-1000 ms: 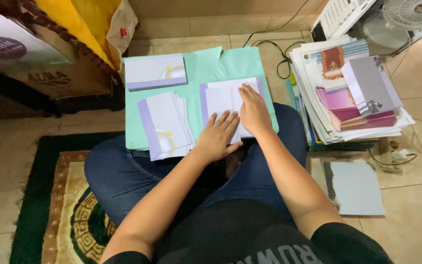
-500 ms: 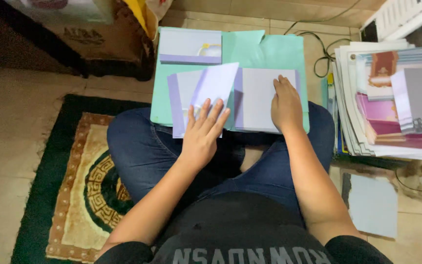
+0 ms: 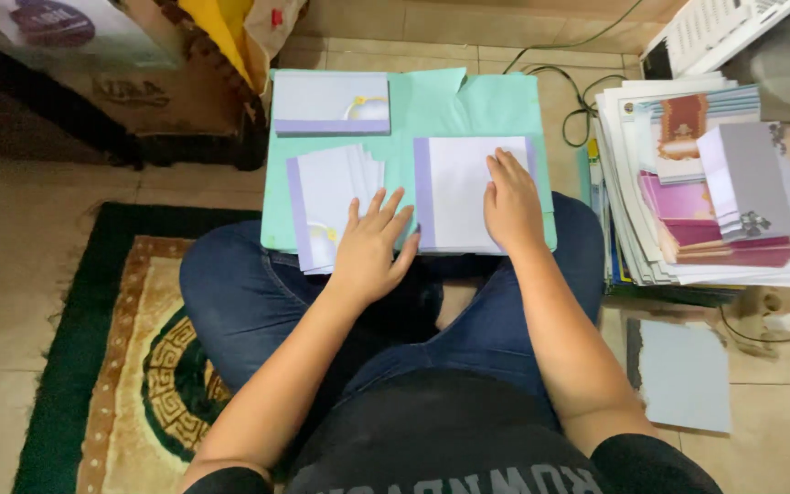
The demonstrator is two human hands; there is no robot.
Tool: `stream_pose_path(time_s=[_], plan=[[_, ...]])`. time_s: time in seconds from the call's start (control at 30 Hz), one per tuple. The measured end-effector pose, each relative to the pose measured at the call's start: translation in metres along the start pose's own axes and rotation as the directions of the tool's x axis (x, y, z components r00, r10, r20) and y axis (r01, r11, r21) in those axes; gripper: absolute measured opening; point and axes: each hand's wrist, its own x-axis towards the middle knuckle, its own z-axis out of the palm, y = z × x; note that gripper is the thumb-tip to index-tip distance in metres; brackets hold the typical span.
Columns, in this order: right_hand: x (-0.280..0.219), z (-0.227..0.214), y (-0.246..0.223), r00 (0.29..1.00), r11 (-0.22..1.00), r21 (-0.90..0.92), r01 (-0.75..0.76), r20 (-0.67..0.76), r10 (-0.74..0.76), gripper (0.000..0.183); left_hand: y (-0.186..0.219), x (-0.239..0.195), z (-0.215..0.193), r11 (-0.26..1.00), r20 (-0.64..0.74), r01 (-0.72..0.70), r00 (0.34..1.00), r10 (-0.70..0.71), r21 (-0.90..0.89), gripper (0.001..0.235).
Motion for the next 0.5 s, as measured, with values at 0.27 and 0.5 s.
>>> stream_pose_path(time_s=[0.27, 0.5], plan=[[-0.014, -0.003, 0.023, 0.984, 0.992, -0.058, -0.108, -0.151, 0.099, 0.025, 0.024, 0.072, 0.089, 0.945, 0.121, 0.312, 0.939, -0.323, 0.101, 0.071], [-0.046, -0.002, 0.066, 0.915, 0.918, 0.029, -0.396, -0.074, 0.398, 0.042, 0.028, 0.064, 0.088, 0.981, 0.123, 0.195, 0.974, -0.192, -0.008, 0.069]])
